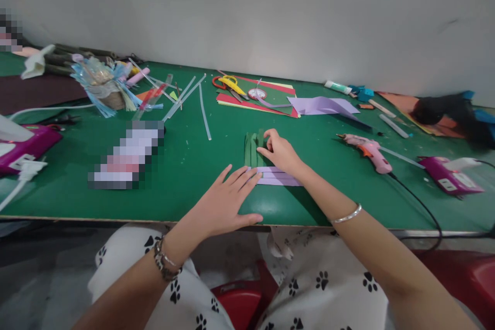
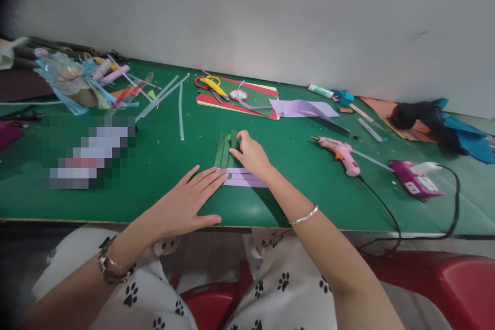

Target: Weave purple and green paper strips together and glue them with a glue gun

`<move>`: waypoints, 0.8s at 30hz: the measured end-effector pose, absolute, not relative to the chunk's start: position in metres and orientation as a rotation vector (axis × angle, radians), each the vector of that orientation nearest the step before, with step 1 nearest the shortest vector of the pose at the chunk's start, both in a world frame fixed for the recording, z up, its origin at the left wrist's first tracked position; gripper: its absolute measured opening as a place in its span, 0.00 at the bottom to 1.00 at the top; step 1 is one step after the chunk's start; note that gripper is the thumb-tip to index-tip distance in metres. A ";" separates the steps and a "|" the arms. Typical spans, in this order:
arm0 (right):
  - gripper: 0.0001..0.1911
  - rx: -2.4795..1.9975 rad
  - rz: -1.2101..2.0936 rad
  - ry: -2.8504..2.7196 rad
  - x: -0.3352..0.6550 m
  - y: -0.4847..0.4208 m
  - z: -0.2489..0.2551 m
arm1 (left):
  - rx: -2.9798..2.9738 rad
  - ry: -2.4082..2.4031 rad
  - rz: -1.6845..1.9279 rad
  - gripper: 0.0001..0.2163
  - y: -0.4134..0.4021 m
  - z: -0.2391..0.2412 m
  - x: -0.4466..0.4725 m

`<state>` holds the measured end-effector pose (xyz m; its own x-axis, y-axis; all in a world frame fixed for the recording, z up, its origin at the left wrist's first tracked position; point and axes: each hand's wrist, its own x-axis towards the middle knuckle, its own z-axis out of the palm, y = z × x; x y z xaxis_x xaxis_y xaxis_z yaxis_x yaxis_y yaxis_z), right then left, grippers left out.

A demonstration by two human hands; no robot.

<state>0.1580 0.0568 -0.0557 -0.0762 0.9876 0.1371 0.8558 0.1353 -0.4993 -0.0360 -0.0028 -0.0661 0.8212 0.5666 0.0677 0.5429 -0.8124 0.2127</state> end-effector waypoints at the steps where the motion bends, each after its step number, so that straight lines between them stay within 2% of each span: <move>1: 0.14 -1.755 0.436 -1.940 0.159 0.057 -0.053 | 2.809 0.869 0.190 0.34 -0.003 -0.066 -0.036; 4: 0.17 -1.714 0.446 -1.826 0.163 0.046 -0.041 | 2.770 0.859 0.187 0.34 -0.003 -0.062 -0.038; 7: 0.10 -1.567 0.333 -2.041 0.165 0.020 -0.029 | 2.695 0.860 0.232 0.31 -0.001 -0.058 -0.040; 9: 0.11 -1.489 0.394 -2.226 0.165 0.002 -0.026 | 2.640 0.900 0.287 0.29 0.003 -0.056 -0.041; 13: 0.17 -1.534 0.417 -2.324 0.164 -0.016 -0.035 | 2.691 1.006 0.289 0.26 0.012 -0.057 -0.037; 24: 0.13 -1.533 0.344 -2.287 0.164 -0.013 -0.053 | 2.773 1.058 0.092 0.24 0.018 -0.061 -0.026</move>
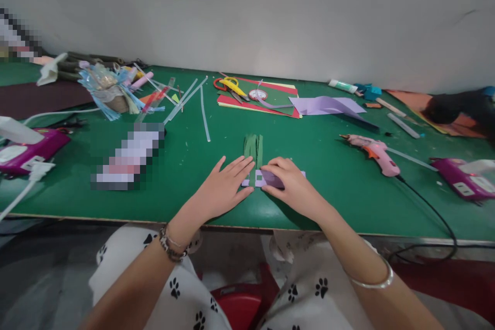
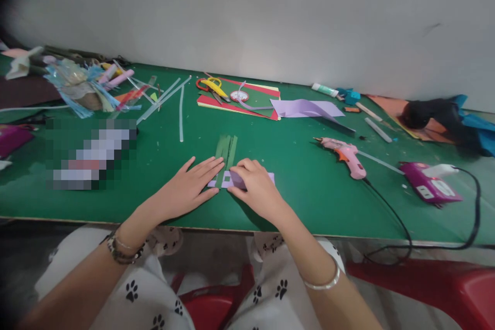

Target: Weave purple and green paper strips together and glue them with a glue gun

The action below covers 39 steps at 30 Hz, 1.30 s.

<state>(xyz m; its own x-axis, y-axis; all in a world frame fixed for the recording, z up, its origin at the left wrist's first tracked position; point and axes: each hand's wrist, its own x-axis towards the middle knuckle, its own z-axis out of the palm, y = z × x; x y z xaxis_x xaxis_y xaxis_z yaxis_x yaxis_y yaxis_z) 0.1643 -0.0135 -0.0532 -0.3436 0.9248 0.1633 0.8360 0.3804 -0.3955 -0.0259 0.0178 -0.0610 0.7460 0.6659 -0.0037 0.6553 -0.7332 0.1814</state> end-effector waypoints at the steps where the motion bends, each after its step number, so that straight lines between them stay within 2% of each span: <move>1: 0.13 -1.533 0.344 -2.286 0.164 -0.014 -0.053 | 2.772 1.057 0.102 0.24 0.018 -0.062 -0.027; 22: 0.19 -1.423 0.525 -2.212 0.163 -0.013 -0.050 | 2.798 1.116 0.081 0.22 0.017 -0.061 -0.023; 30: 0.09 -1.392 0.468 -2.242 0.160 -0.011 -0.054 | 2.770 1.187 0.053 0.22 0.014 -0.061 -0.019; 39: 0.09 -1.416 0.431 -2.281 0.162 -0.012 -0.054 | 2.789 1.050 0.093 0.21 0.024 -0.059 -0.036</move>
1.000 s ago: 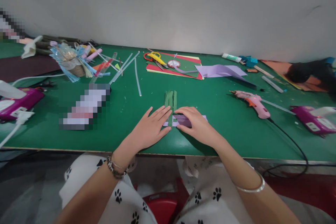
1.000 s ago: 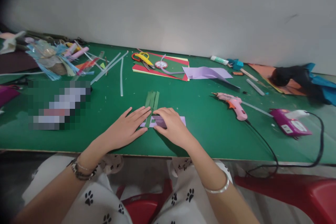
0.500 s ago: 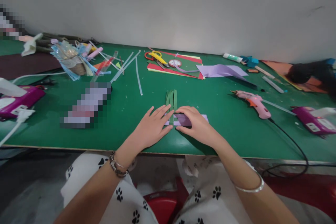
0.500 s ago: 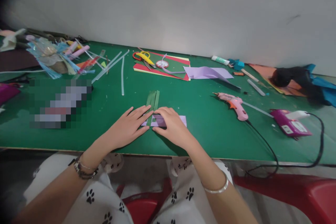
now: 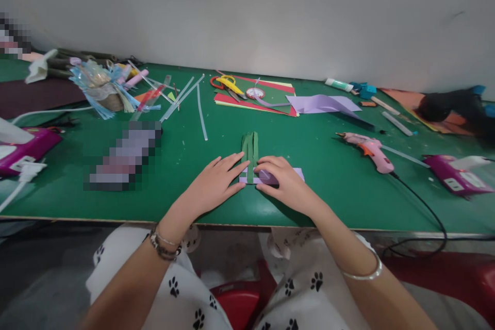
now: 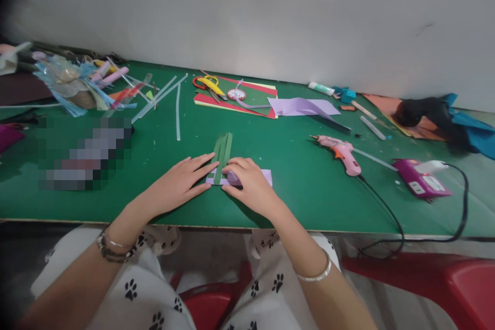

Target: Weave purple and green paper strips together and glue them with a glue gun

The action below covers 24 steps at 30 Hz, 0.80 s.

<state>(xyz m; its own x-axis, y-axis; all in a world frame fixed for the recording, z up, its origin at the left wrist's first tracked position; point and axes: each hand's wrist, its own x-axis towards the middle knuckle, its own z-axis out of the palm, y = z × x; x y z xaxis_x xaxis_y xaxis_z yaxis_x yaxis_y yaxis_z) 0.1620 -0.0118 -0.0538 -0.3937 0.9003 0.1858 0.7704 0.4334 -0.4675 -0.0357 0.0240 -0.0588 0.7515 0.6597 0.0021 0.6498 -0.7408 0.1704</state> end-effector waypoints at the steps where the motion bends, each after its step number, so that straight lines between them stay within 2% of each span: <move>1: 0.09 -1.418 0.424 -2.281 0.162 -0.012 -0.054 | 2.788 1.065 0.092 0.21 0.024 -0.059 -0.036; 14: 0.09 -1.377 0.382 -2.285 0.161 -0.012 -0.054 | 2.872 0.887 0.182 0.19 0.017 -0.057 -0.041; 24: 0.11 -1.424 0.338 -2.288 0.161 -0.015 -0.053 | 2.916 0.780 0.147 0.30 0.001 -0.063 -0.047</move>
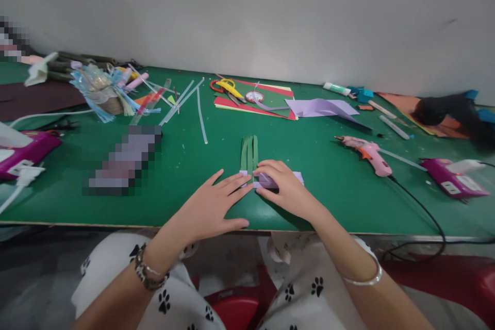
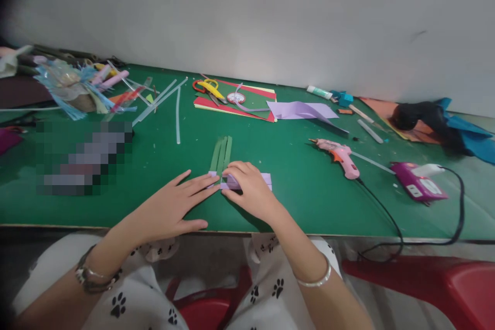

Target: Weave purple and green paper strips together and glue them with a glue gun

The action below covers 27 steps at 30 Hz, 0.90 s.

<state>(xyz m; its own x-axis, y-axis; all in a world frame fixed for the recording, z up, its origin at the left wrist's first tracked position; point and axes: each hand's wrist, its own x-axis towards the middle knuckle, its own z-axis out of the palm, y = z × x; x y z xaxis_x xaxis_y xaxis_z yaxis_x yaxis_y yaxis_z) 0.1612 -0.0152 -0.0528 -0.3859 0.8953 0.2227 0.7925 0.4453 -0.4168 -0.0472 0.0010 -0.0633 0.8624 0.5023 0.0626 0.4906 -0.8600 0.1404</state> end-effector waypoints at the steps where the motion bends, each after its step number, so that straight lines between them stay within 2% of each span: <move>1: 0.12 -1.437 0.289 -2.284 0.162 -0.017 -0.052 | 2.916 0.783 0.144 0.31 0.000 -0.063 -0.046; 6: 0.13 -1.490 0.196 -2.337 0.165 -0.025 -0.051 | 2.938 0.806 0.299 0.31 0.009 -0.051 -0.062; 11: 0.14 -1.516 0.234 -2.390 0.166 -0.027 -0.052 | 2.573 1.856 0.920 0.25 0.058 -0.043 -0.140; 13: 0.14 -1.516 0.236 -2.390 0.165 -0.027 -0.052 | 2.394 2.042 0.770 0.27 0.076 -0.046 -0.169; 15: 0.14 -1.520 0.239 -2.388 0.165 -0.026 -0.051 | 2.333 2.050 0.665 0.28 0.084 -0.048 -0.183; 21: 0.12 -1.516 0.246 -2.371 0.165 -0.026 -0.052 | 2.590 1.817 1.111 0.23 0.049 -0.038 -0.127; 22: 0.12 -1.518 0.246 -2.371 0.165 -0.026 -0.051 | 2.650 1.704 1.088 0.23 0.040 -0.038 -0.110; 27: 0.13 -1.527 0.259 -2.372 0.164 -0.026 -0.050 | 2.913 0.922 0.480 0.22 0.004 -0.055 -0.043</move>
